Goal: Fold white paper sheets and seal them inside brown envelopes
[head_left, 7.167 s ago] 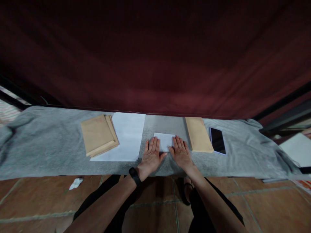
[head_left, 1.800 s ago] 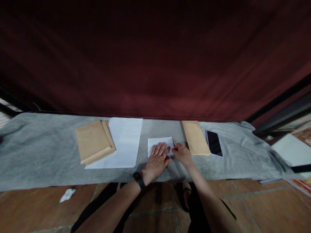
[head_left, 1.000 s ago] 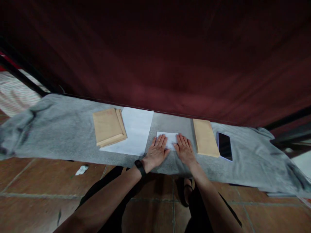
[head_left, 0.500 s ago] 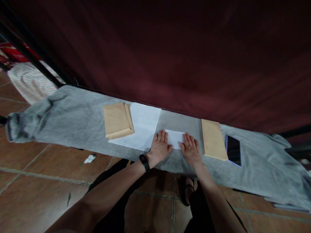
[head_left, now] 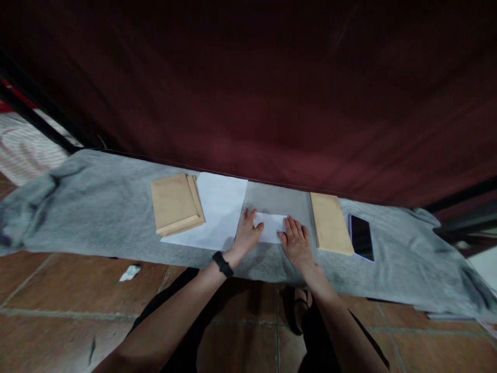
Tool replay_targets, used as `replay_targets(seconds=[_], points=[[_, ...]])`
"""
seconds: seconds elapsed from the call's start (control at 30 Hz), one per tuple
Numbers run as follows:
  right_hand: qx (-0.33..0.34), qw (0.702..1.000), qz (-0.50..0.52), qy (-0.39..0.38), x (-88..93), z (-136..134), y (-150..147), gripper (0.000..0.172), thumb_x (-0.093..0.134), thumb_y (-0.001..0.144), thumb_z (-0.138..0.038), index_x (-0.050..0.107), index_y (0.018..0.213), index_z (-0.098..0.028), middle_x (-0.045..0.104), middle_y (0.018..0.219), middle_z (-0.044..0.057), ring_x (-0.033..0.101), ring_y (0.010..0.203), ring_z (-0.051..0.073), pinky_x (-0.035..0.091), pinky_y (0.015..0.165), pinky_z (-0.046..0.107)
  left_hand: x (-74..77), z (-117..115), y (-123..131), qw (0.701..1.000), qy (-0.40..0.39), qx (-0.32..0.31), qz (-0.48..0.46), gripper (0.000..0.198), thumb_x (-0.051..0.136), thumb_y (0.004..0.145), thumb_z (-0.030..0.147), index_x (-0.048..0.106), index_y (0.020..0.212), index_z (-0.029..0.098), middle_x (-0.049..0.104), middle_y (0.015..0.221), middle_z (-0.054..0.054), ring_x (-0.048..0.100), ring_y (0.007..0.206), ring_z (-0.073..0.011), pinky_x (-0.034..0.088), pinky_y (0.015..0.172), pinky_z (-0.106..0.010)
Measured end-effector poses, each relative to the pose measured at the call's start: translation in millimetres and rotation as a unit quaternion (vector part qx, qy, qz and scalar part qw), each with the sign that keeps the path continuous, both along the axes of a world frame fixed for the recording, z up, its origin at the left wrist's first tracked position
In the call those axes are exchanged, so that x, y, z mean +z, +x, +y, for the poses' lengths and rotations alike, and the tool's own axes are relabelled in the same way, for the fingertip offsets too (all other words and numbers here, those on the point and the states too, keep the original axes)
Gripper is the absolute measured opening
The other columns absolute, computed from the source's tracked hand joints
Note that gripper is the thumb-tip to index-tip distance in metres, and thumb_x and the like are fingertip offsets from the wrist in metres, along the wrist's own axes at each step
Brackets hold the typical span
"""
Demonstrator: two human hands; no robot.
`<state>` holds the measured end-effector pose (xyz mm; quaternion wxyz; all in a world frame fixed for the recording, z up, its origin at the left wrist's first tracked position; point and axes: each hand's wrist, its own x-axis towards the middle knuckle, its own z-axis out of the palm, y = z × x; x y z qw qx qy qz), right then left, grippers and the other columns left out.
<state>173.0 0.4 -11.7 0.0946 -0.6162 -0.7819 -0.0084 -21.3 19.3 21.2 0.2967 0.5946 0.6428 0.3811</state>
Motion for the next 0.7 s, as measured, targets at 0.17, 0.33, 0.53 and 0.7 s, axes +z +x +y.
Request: replay_targets(seconds=[0.17, 0.33, 0.53, 0.7], points=[[-0.001, 1.0, 0.003, 0.007, 0.9, 0, 0, 0.057, 0.031, 0.103, -0.04, 0.032, 0.155, -0.014, 0.033, 0.16, 0.012, 0.031, 0.146, 0.029, 0.02, 0.118, 0.052, 9.6, 4, -13, 0.934, -0.169, 0.095, -0.302, 0.05, 0.062, 0.08, 0.021, 0.055, 0.13, 0.019, 0.069, 0.109, -0.008, 0.067, 0.099, -0.022, 0.054, 0.079, -0.033], [-0.004, 1.0, 0.003, 0.001, 3.4, 0, -2, 0.056, 0.031, 0.104, -0.04, 0.033, 0.154, -0.014, 0.033, 0.16, 0.011, 0.031, 0.146, 0.029, 0.02, 0.118, 0.05, 20.5, 3, -22, 0.899, -0.196, 0.119, -0.373, 0.045, 0.072, 0.071, 0.021, 0.06, 0.115, 0.019, 0.068, 0.087, -0.001, 0.065, 0.074, -0.0135, 0.047, 0.061, -0.022], [-0.005, 1.0, 0.023, -0.007, 12.1, 1, -5, 0.055, 0.032, 0.104, -0.037, 0.036, 0.152, -0.01, 0.035, 0.158, 0.014, 0.032, 0.146, 0.029, 0.02, 0.119, 0.051, 19.3, 7, -17, 0.914, -0.196, 0.042, -0.352, 0.023, 0.072, 0.062, 0.023, 0.065, 0.082, 0.017, 0.062, 0.064, 0.002, 0.054, 0.053, -0.0107, 0.035, 0.048, -0.021], [0.096, 0.991, 0.098, -0.004, 30.3, -4, -14, 0.061, 0.036, 0.102, -0.047, 0.034, 0.153, -0.013, 0.038, 0.157, 0.012, 0.031, 0.147, 0.024, 0.021, 0.122, 0.047, 27.1, 11, -9, 0.916, -0.148, 0.029, -0.371, 0.018, 0.072, 0.06, 0.026, 0.063, 0.073, 0.018, 0.063, 0.067, 0.002, 0.058, 0.06, -0.0126, 0.042, 0.054, -0.022]])
